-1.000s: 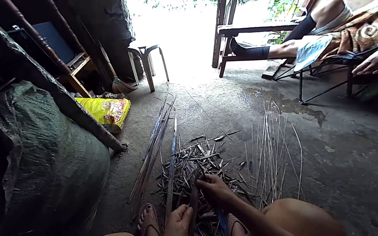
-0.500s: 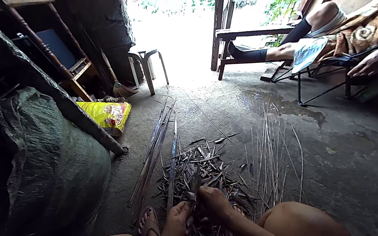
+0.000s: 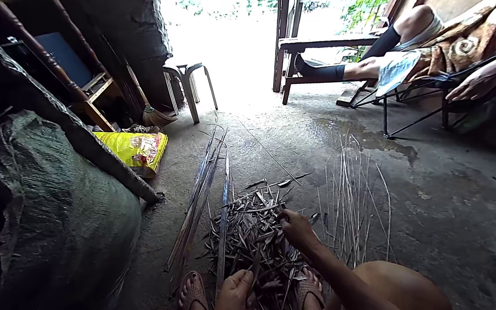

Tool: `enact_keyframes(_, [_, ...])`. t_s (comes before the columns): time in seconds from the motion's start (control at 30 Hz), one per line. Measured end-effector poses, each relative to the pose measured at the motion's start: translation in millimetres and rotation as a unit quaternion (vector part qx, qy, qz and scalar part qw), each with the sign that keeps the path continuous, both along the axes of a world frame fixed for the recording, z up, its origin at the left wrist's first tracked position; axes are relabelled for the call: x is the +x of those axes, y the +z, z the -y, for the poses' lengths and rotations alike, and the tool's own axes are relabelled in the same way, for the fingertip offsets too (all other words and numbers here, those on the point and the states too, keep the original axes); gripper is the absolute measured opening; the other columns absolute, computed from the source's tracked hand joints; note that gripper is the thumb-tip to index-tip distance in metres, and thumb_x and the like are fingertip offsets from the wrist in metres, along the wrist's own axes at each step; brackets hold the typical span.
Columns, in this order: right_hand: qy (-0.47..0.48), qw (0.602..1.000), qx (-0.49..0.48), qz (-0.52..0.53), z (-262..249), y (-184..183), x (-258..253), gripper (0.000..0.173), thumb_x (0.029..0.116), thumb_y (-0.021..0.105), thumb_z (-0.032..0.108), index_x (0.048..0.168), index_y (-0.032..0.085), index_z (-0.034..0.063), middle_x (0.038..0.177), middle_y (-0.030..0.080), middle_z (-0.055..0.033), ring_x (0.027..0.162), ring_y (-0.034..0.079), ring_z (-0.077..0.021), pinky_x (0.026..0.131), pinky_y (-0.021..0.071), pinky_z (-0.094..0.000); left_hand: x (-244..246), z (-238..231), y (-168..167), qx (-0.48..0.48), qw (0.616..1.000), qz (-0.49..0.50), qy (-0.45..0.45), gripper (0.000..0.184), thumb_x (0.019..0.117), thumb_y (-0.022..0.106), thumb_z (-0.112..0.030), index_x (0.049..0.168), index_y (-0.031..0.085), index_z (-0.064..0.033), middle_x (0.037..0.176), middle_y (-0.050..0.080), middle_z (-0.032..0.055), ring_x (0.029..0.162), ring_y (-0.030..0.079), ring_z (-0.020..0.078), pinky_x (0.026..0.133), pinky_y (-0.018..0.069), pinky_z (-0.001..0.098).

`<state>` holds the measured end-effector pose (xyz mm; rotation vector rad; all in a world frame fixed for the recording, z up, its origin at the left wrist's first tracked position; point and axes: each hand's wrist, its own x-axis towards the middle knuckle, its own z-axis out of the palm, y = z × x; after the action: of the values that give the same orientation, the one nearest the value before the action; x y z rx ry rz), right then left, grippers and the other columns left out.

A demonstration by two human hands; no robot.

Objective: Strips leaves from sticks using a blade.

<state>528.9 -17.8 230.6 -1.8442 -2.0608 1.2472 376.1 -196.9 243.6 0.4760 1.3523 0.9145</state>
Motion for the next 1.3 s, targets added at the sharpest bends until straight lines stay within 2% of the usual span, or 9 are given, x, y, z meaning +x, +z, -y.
enact_keyframes(0.1, [0.001,0.984,-0.069,-0.165,16,-5,-3,0.026,0.1061,0.049,0.015,0.109,0.069,-0.001,0.072,0.058,-0.0056,0.058,0.052,-0.0138,0.058,0.046,-0.033,-2,-4,2,-0.012,1.0,0.002,0.016,0.031,0.1132,0.032,-0.014,0.098,0.057,-0.0038,0.055,0.043,-0.0054,0.041,0.034,0.0008,0.04,0.0303,0.0151])
enact_keyframes(0.23, [0.101,0.911,-0.225,-0.33,51,-7,-8,0.04,0.108,0.04,0.033,0.083,0.061,0.0107,0.057,0.049,0.0072,0.045,0.044,-0.0027,0.045,0.0381,-0.0214,1,-6,-2,0.0,1.0,-0.015,0.026,0.031,0.1132,0.032,-0.015,0.096,0.056,-0.0052,0.056,0.045,-0.0051,0.043,0.038,0.0014,0.042,0.0337,0.0156])
enact_keyframes(0.37, [0.098,0.92,-0.229,-0.303,63,-2,-15,0.019,0.1025,0.059,0.018,0.088,0.064,0.0057,0.063,0.054,0.004,0.049,0.046,-0.0036,0.05,0.042,-0.0224,3,-6,-3,0.012,0.998,-0.057,0.02,0.029,0.1125,0.035,-0.015,0.099,0.059,-0.0048,0.064,0.053,-0.0031,0.051,0.05,0.0043,0.05,0.0457,0.0194])
enact_keyframes(0.47, [0.037,0.932,-0.211,-0.292,56,-3,-14,0.018,0.1033,0.058,0.016,0.091,0.064,0.0037,0.063,0.054,0.0024,0.048,0.046,-0.0049,0.048,0.041,-0.0235,3,-3,-3,0.002,0.997,-0.073,-0.013,0.032,0.1127,0.035,-0.016,0.098,0.06,-0.0038,0.067,0.057,-0.0019,0.056,0.056,0.0065,0.057,0.0519,0.0234])
enact_keyframes(0.6, [0.037,0.962,-0.119,-0.244,49,-8,-6,0.026,0.1077,0.05,0.018,0.099,0.067,0.0011,0.066,0.054,-0.001,0.052,0.048,-0.0087,0.053,0.0438,-0.0266,3,-4,-2,-0.003,0.996,-0.084,0.019,0.031,0.1127,0.033,-0.013,0.091,0.054,-0.0067,0.058,0.048,-0.0053,0.047,0.044,0.0025,0.047,0.0398,0.0172])
enact_keyframes(0.67, [0.147,0.978,-0.046,-0.139,54,-3,-5,0.027,0.1054,0.051,0.016,0.106,0.069,-0.0043,0.085,0.065,-0.0165,0.078,0.062,-0.0272,0.077,0.0505,-0.046,0,-7,-3,-0.007,0.997,-0.071,0.038,0.031,0.1134,0.032,-0.015,0.092,0.052,-0.0065,0.056,0.044,-0.0052,0.043,0.038,0.0019,0.043,0.0339,0.0161])
enact_keyframes(0.77, [0.288,0.957,0.0,-0.033,77,7,-14,0.024,0.1011,0.054,0.016,0.108,0.066,-0.0031,0.1,0.07,-0.023,0.099,0.068,-0.0399,0.087,0.0514,-0.0591,0,-9,-1,-0.005,0.997,-0.053,0.055,0.032,0.113,0.032,-0.014,0.091,0.054,-0.0074,0.057,0.043,-0.006,0.043,0.037,0.0013,0.042,0.0329,0.0155])
enact_keyframes(0.87, [0.317,0.947,0.034,0.025,85,8,-22,0.022,0.0983,0.057,0.014,0.11,0.067,-0.0021,0.107,0.071,-0.0221,0.102,0.07,-0.0391,0.086,0.0527,-0.0575,6,-7,0,-0.012,0.997,-0.039,0.062,0.032,0.1123,0.03,-0.011,0.091,0.054,-0.0084,0.056,0.044,-0.0066,0.043,0.037,0.0006,0.042,0.0331,0.0156])
enact_keyframes(1.3, [0.159,0.977,0.015,0.139,23,-1,-13,0.028,0.1031,0.051,0.017,0.121,0.065,0.0011,0.117,0.069,-0.0224,0.115,0.066,-0.0394,0.095,0.05,-0.058,4,-3,2,-0.014,1.0,-0.014,0.005,0.033,0.1135,0.03,-0.016,0.09,0.052,-0.0079,0.055,0.04,-0.0062,0.041,0.032,0.001,0.039,0.0284,0.0154])
